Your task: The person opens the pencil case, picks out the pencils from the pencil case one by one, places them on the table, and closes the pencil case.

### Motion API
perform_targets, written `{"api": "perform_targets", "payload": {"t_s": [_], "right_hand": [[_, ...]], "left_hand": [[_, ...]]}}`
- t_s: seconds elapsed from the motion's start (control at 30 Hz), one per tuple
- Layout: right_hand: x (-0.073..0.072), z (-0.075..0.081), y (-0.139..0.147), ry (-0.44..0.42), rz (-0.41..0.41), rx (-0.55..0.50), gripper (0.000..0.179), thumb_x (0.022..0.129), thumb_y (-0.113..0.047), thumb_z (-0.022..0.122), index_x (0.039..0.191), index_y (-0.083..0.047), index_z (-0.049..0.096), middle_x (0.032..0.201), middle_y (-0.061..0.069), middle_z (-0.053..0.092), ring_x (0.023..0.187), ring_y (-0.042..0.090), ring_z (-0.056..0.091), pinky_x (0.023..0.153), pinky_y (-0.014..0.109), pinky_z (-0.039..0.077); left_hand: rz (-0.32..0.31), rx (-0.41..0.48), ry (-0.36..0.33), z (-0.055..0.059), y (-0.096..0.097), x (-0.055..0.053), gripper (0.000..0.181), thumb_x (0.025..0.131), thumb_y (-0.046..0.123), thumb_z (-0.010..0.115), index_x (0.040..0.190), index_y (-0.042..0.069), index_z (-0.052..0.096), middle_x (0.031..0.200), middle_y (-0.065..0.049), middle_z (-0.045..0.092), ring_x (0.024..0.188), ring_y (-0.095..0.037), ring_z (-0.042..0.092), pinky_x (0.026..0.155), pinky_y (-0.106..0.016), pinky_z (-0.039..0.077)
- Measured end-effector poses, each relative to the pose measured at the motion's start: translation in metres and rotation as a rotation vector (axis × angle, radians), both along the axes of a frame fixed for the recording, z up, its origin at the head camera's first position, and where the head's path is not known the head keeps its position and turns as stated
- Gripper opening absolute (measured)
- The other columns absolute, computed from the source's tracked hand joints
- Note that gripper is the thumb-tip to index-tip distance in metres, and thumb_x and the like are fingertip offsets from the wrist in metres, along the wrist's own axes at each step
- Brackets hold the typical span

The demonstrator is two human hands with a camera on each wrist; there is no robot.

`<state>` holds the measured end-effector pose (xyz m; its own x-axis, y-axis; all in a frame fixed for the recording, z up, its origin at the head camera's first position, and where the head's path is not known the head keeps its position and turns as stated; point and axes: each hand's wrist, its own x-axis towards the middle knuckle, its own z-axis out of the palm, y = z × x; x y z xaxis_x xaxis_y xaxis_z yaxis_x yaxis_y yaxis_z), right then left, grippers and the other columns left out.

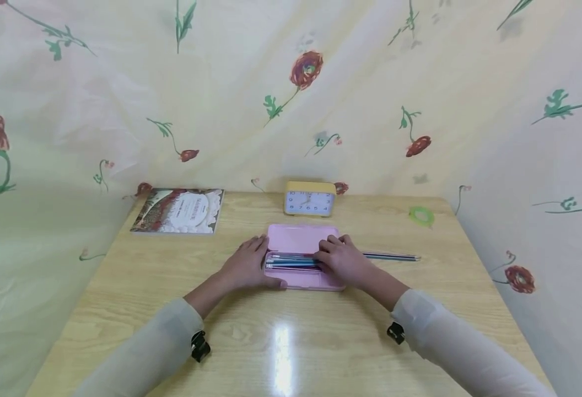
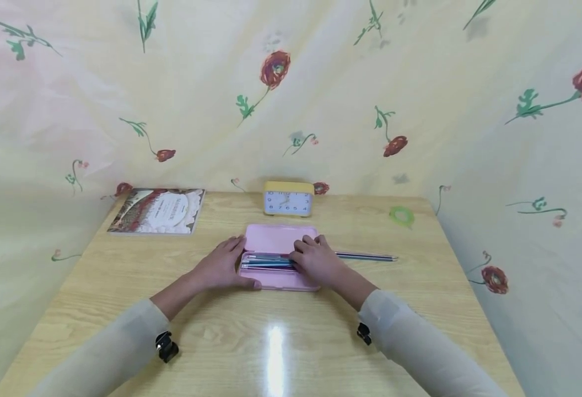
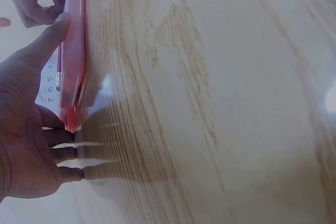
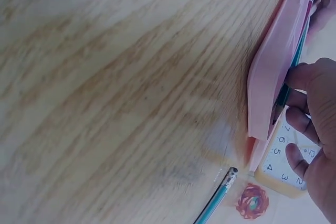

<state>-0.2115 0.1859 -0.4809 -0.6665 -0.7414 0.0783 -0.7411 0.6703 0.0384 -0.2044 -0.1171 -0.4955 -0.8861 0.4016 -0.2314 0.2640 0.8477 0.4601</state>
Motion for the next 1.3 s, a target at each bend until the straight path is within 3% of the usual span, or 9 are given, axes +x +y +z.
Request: {"api": "perform_targets", "payload": {"t_s": [0.2, 0.5, 0.73, 0.97, 1.3], "right_hand": [[0.002, -0.002, -0.001, 0.0, -0.022, -0.044, 0.019, 0.1, -0.018, 0.084, 0.12, -0.017, 0.082, 0.107, 0.0, 0.07, 0.098, 0.021, 0.056, 0.096, 0.057, 0.058], [-0.005, -0.004, -0.011, 0.028, -0.019, -0.105, 0.008, 0.1, -0.019, 0.082, 0.107, -0.015, 0.08, 0.101, 0.0, 0.07, 0.096, 0.022, 0.058, 0.097, 0.058, 0.055], [-0.009, -0.006, -0.012, 0.093, -0.003, -0.091, 0.009, 0.098, -0.02, 0.084, 0.104, -0.016, 0.079, 0.099, -0.001, 0.068, 0.095, 0.022, 0.057, 0.097, 0.059, 0.055], [-0.007, -0.002, -0.005, 0.089, -0.012, -0.12, 0.01, 0.097, -0.017, 0.086, 0.106, -0.016, 0.081, 0.099, 0.0, 0.066, 0.095, 0.023, 0.055, 0.091, 0.055, 0.054], [-0.007, 0.001, 0.021, 0.216, -0.017, -0.186, 0.014, 0.094, -0.017, 0.089, 0.102, -0.013, 0.078, 0.096, 0.002, 0.065, 0.093, 0.027, 0.057, 0.091, 0.057, 0.052]], "left_hand": [[-0.004, -0.001, 0.002, 0.001, 0.0, 0.002, 0.14, 0.079, 0.082, 0.083, 0.175, 0.0, 0.023, 0.185, -0.018, 0.023, 0.173, -0.04, 0.019, 0.141, -0.055, 0.02], [-0.011, -0.013, 0.015, -0.006, -0.004, -0.001, 0.142, 0.078, 0.086, 0.08, 0.175, 0.0, 0.021, 0.185, -0.018, 0.021, 0.173, -0.039, 0.018, 0.142, -0.054, 0.02], [-0.019, -0.005, 0.014, -0.006, -0.003, -0.002, 0.142, 0.079, 0.086, 0.08, 0.175, 0.0, 0.021, 0.185, -0.018, 0.02, 0.173, -0.039, 0.017, 0.142, -0.053, 0.018], [-0.016, -0.035, 0.028, -0.007, -0.001, -0.003, 0.142, 0.078, 0.087, 0.079, 0.175, 0.001, 0.022, 0.185, -0.017, 0.023, 0.173, -0.038, 0.019, 0.142, -0.053, 0.019], [-0.024, -0.05, 0.023, -0.007, -0.001, -0.004, 0.142, 0.078, 0.088, 0.079, 0.176, 0.001, 0.021, 0.185, -0.016, 0.022, 0.174, -0.037, 0.018, 0.142, -0.052, 0.018]]}}
